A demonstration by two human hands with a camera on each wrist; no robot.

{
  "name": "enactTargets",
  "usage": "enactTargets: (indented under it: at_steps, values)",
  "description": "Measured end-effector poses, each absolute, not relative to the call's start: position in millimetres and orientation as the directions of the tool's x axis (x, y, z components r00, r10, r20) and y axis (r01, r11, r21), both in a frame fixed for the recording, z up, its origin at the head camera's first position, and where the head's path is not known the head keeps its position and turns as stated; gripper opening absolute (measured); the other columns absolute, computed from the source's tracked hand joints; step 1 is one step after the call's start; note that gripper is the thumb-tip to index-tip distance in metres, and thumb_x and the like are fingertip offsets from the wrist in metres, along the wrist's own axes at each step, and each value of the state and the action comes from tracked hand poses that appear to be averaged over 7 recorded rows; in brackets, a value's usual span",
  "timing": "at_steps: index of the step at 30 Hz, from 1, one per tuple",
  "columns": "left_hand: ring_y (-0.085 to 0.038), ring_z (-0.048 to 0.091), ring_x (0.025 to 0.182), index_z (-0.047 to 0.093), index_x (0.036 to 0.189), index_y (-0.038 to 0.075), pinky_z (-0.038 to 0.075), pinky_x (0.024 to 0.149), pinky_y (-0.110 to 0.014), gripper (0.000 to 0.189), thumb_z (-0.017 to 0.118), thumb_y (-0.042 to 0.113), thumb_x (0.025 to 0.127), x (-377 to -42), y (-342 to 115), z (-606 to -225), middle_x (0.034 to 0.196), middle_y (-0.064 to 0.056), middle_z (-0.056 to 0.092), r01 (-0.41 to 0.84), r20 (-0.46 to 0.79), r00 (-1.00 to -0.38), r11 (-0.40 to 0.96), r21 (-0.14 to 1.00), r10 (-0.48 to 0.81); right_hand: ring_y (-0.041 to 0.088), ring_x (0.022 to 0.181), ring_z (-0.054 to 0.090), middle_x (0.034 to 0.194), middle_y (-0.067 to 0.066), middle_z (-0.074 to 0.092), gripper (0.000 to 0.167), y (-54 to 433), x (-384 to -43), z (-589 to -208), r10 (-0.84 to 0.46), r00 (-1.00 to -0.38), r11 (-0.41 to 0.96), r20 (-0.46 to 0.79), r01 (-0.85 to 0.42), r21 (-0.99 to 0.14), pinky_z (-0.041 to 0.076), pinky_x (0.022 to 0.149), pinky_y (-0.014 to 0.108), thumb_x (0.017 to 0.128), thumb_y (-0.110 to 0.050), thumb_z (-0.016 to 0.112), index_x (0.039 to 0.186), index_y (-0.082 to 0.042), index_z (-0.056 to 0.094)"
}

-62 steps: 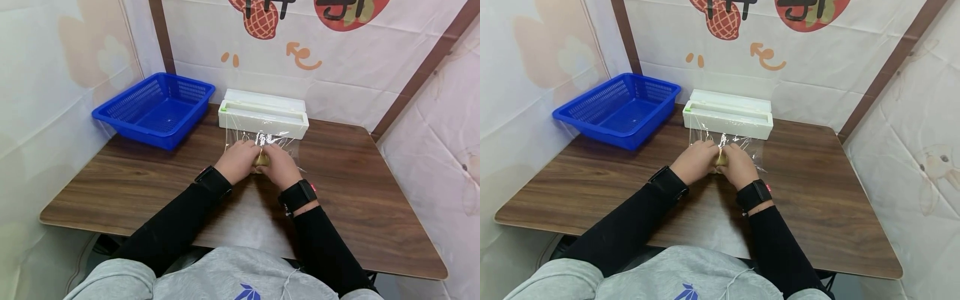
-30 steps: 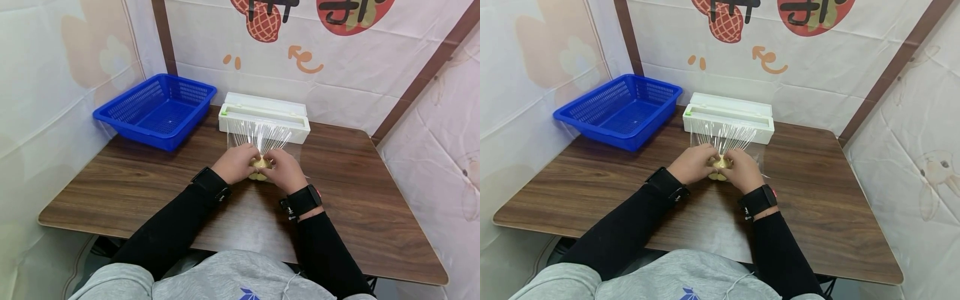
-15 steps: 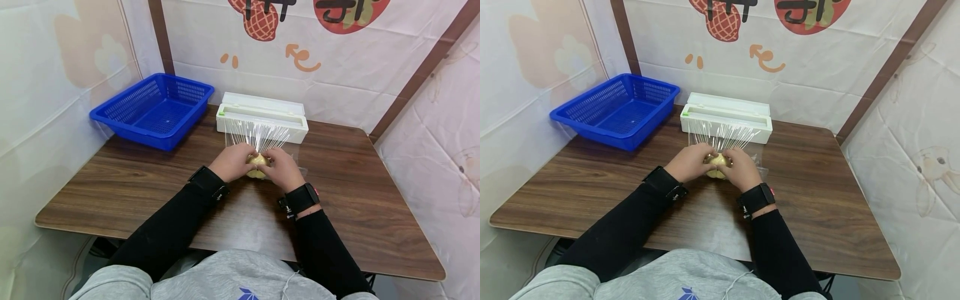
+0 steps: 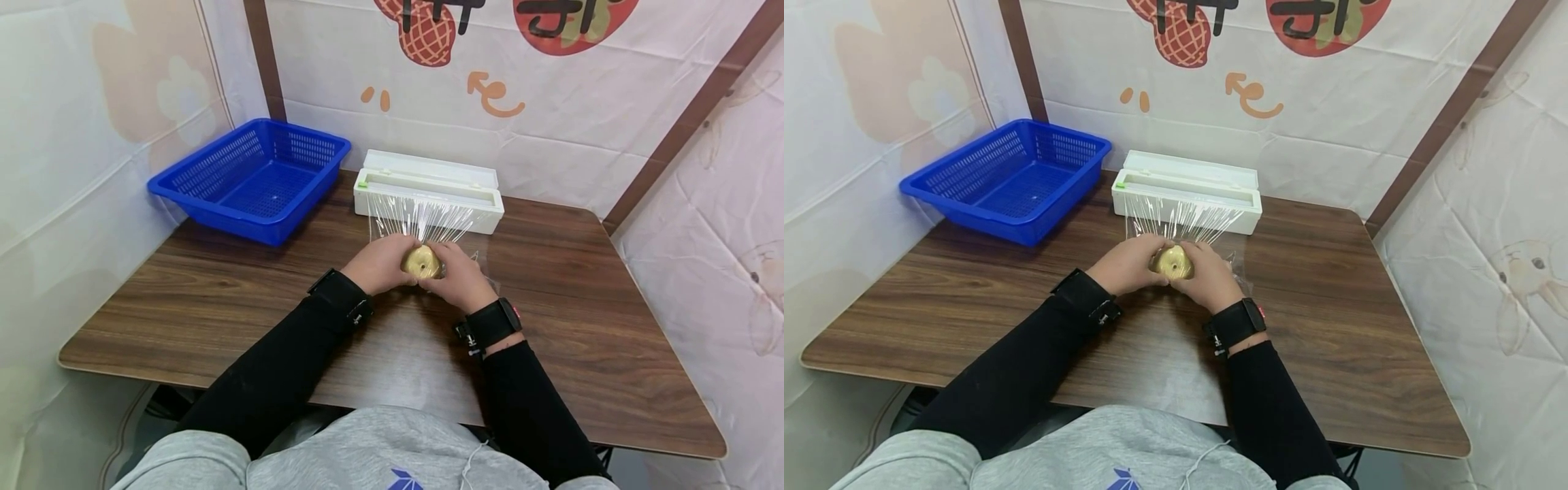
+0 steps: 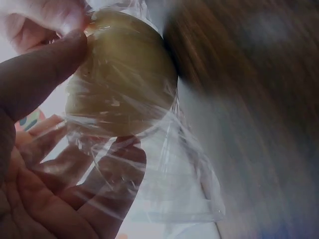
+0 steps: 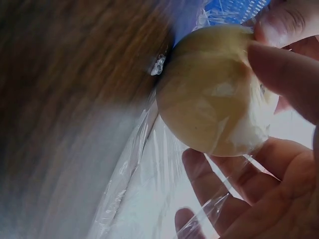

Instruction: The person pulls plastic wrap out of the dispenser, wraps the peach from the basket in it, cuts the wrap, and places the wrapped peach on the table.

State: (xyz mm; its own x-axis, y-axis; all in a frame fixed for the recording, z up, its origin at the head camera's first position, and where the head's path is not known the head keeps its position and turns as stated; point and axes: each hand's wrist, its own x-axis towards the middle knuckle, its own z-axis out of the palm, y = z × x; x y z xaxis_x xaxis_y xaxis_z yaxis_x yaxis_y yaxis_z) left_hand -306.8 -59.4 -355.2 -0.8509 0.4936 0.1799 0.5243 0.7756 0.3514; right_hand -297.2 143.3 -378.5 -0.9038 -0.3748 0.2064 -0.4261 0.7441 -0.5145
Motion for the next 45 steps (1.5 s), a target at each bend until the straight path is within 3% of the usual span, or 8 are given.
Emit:
enactTargets:
  at_steps: [5, 11, 17, 25, 31, 37, 42, 45]
  values:
    - [-0.024, 0.064, 0.122, 0.062, 0.142, 0.012, 0.053, 0.107, -0.044, 0.070, 0.095, 0.019, 0.081, -311.1, -58.3, -355.7, 0.133, -0.006, 0.069, 0.519, 0.161, -0.853, 0.770, 0.372, 0.497, 0.030, 0.139, 0.054, 0.156, 0.010, 0.054, 0.086, 143.5, -302.4, -379.9, -0.364, -0.909, 0.764, 0.203, -0.416, -0.494, 0.037, 0.109, 0.067, 0.087, -0.020, 0.088, 0.161, -0.019, 0.045]
    - [-0.024, 0.065, 0.121, 0.060, 0.144, 0.013, 0.054, 0.105, -0.044, 0.068, 0.091, 0.018, 0.084, -312.0, -58.9, -357.5, 0.133, -0.006, 0.068, 0.509, 0.165, -0.860, 0.784, 0.354, 0.483, 0.030, 0.129, 0.062, 0.149, 0.008, 0.062, 0.078, 143.3, -302.3, -377.9, -0.347, -0.909, 0.739, 0.230, -0.416, -0.530, 0.035, 0.108, 0.063, 0.085, -0.018, 0.090, 0.150, -0.017, 0.047]
    - [-0.026, 0.067, 0.123, 0.049, 0.150, 0.010, 0.055, 0.105, -0.045, 0.077, 0.090, 0.022, 0.086, -309.2, -65.0, -354.1, 0.139, -0.010, 0.067, 0.499, 0.155, -0.862, 0.757, 0.423, 0.482, 0.030, 0.123, 0.066, 0.141, 0.009, 0.068, 0.066, 146.2, -296.9, -375.1, -0.364, -0.901, 0.732, 0.237, -0.434, -0.525, 0.026, 0.117, 0.071, 0.089, -0.024, 0.086, 0.143, -0.017, 0.049]
    - [-0.019, 0.069, 0.107, 0.054, 0.136, 0.013, 0.058, 0.092, -0.038, 0.061, 0.088, 0.033, 0.089, -312.4, -69.5, -351.9, 0.134, -0.008, 0.069, 0.474, 0.102, -0.868, 0.750, 0.461, 0.487, 0.028, 0.114, 0.068, 0.135, 0.009, 0.071, 0.062, 149.9, -293.2, -368.0, -0.381, -0.898, 0.717, 0.219, -0.437, -0.543, 0.031, 0.111, 0.063, 0.090, -0.023, 0.073, 0.147, -0.018, 0.051]
    - [-0.019, 0.068, 0.112, 0.057, 0.139, 0.012, 0.057, 0.096, -0.038, 0.060, 0.086, 0.036, 0.092, -311.1, -68.8, -350.5, 0.136, -0.008, 0.068, 0.484, 0.098, -0.861, 0.744, 0.461, 0.499, 0.029, 0.109, 0.066, 0.140, 0.011, 0.068, 0.063, 152.2, -293.3, -366.8, -0.380, -0.905, 0.727, 0.191, -0.420, -0.543, 0.033, 0.111, 0.063, 0.093, -0.026, 0.069, 0.152, -0.015, 0.049]
    - [-0.029, 0.058, 0.128, 0.061, 0.144, 0.012, 0.054, 0.106, -0.044, 0.067, 0.086, 0.043, 0.091, -307.3, -68.2, -353.6, 0.141, -0.010, 0.057, 0.486, 0.120, -0.869, 0.780, 0.394, 0.481, 0.032, 0.126, 0.062, 0.148, 0.010, 0.063, 0.059, 152.3, -295.9, -370.4, -0.373, -0.910, 0.741, 0.180, -0.409, -0.533, 0.037, 0.106, 0.063, 0.095, -0.026, 0.068, 0.151, -0.014, 0.055]
    - [-0.027, 0.058, 0.133, 0.062, 0.145, 0.011, 0.051, 0.111, -0.043, 0.065, 0.086, 0.038, 0.091, -307.5, -66.8, -357.5, 0.140, -0.009, 0.063, 0.508, 0.129, -0.859, 0.790, 0.344, 0.496, 0.039, 0.146, 0.046, 0.155, 0.012, 0.056, 0.057, 153.2, -296.3, -374.3, -0.357, -0.912, 0.770, 0.201, -0.409, -0.490, 0.038, 0.106, 0.067, 0.095, -0.029, 0.069, 0.149, -0.014, 0.059]
    - [-0.025, 0.059, 0.133, 0.061, 0.147, 0.012, 0.051, 0.111, -0.042, 0.064, 0.085, 0.035, 0.093, -307.8, -66.6, -357.9, 0.141, -0.008, 0.064, 0.507, 0.123, -0.859, 0.794, 0.337, 0.496, 0.041, 0.146, 0.043, 0.155, 0.014, 0.054, 0.058, 153.4, -296.2, -375.3, -0.355, -0.913, 0.772, 0.200, -0.407, -0.488, 0.037, 0.107, 0.068, 0.096, -0.030, 0.068, 0.151, -0.013, 0.057]
